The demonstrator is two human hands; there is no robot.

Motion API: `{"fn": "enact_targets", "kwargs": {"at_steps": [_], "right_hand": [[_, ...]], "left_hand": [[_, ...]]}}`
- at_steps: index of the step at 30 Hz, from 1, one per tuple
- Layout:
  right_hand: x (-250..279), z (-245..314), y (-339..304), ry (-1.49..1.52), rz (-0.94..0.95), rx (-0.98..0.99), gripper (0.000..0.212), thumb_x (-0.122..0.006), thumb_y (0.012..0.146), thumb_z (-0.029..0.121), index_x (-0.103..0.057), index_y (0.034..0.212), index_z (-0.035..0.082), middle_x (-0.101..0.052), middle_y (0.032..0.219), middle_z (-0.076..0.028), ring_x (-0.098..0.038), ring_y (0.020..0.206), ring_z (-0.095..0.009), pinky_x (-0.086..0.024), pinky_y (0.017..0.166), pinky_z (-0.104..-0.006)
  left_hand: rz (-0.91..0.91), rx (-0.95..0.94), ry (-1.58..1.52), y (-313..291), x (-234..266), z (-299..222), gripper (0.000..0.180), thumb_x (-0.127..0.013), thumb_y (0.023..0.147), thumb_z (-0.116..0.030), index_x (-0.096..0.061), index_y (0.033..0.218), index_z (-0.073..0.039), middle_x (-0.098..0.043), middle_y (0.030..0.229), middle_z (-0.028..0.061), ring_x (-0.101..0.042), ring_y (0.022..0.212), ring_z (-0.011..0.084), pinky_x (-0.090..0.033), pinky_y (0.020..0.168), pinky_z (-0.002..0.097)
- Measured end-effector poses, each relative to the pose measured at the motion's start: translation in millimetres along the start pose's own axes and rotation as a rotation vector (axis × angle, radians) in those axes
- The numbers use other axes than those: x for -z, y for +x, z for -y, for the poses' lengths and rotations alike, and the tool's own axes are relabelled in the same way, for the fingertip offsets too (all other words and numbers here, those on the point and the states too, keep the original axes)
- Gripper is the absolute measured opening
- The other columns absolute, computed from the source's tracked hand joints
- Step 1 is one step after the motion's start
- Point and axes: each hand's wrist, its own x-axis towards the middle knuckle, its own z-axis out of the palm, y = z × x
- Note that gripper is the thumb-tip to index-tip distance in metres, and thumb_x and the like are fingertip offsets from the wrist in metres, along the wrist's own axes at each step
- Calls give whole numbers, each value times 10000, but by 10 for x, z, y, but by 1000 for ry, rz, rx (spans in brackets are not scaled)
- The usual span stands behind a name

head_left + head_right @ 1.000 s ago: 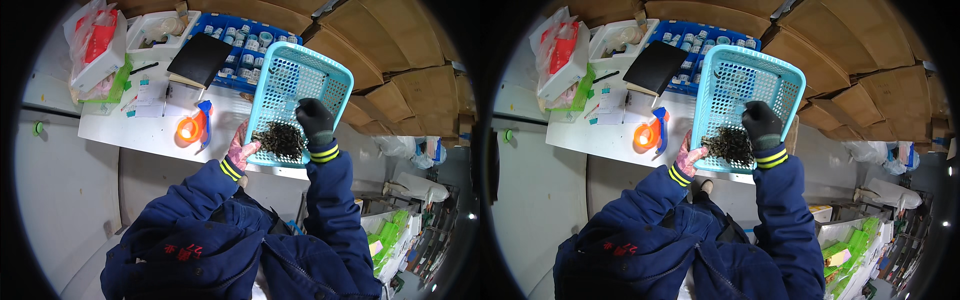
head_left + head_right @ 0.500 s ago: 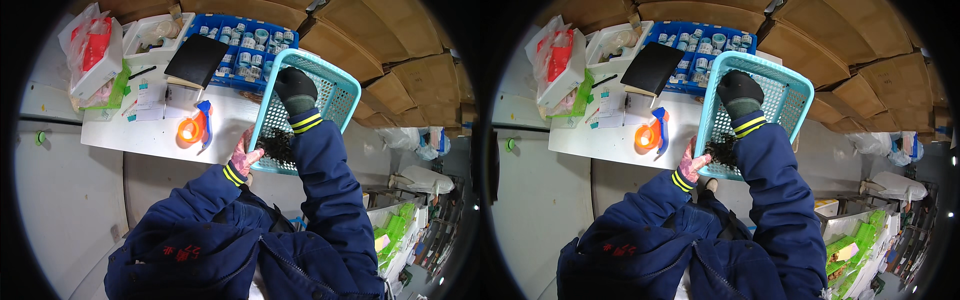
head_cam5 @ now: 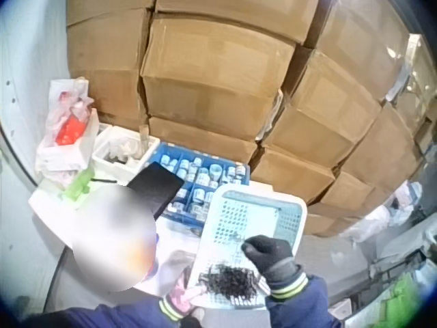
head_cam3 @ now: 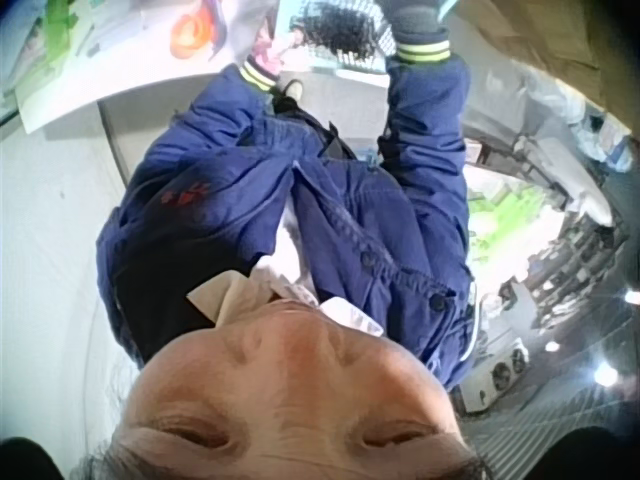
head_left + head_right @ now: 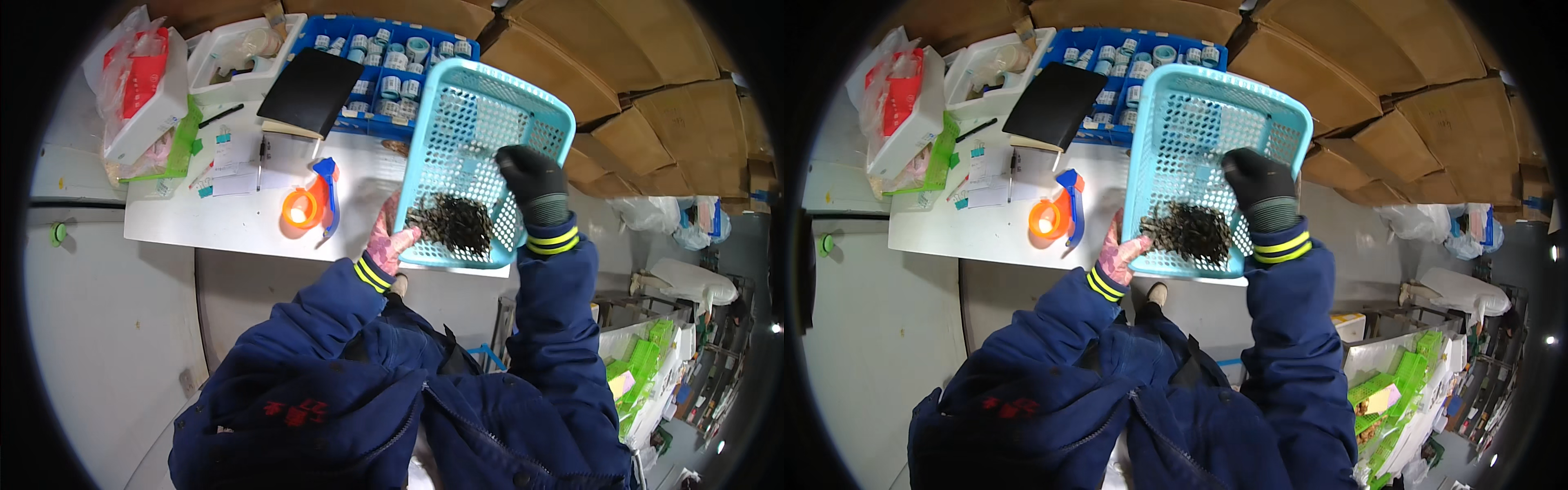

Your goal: The person places mushrooms into a white box, arranging them alongside long brown roots, then picks through a basket of dried mushrooms, weighs a smaller portion on a digital scale, and transfers them into a blue basket.

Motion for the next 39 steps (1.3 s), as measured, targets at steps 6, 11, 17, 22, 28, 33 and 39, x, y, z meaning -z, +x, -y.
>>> {"fn": "enact_targets", "kwargs": {"at_steps": [6,11,17,22,28,33,39], "right_hand": [[22,-249,-173,-635,157,174,97,-535,765,127,-619,814,124,-618,807,-88,-610,778,-274,-497,647,-387],[-369,-491,-281,-1010,322,327,78,-564,719,158,-632,697,128,-601,708,-46,-601,729,-230,-485,580,-379],[-379,-565,-298,-943,342,437,65,-583,696,173,-624,669,130,-597,660,-52,-604,722,-216,-482,563,-380],[-195,-149,-300,-401,361,325,88,-605,712,166,-609,787,121,-606,728,-87,-598,710,-291,-485,632,-387],[13,-130,-426,100,194,156,142,-661,734,73,-638,874,67,-636,766,-87,-622,695,-173,-494,648,-272],[236,-211,-597,389,-223,-68,154,-614,814,70,-631,953,7,-650,802,-62,-596,702,-110,-481,638,-228],[-101,-873,-1109,495,-16,-448,177,-598,815,80,-637,982,34,-632,783,-29,-576,700,-89,-475,653,-215]], "left_hand": [[4,-20,46,60,28,23,655,-520,683,50,-369,1306,-86,-474,1221,39,-470,1110,151,-373,938,279],[20,-26,86,94,-21,28,643,-527,677,50,-387,1289,-90,-510,1159,24,-509,1020,124,-441,800,238],[13,17,-41,75,-6,1,641,-494,687,85,-397,1290,-110,-533,1117,12,-526,921,100,-447,738,224],[-7,-12,-49,126,83,26,629,-498,698,94,-393,1284,-110,-534,1104,24,-542,885,107,-463,730,235],[-75,-28,-37,173,47,-67,549,-540,702,65,-439,1214,-108,-554,988,15,-529,801,120,-468,736,267],[-119,-207,119,235,91,-664,417,-566,725,0,-494,1128,-80,-537,976,58,-531,875,160,-465,780,294],[-142,-208,86,180,-159,-1629,177,-600,744,-115,-565,903,-45,-610,884,80,-614,781,224,-530,655,376]]}}
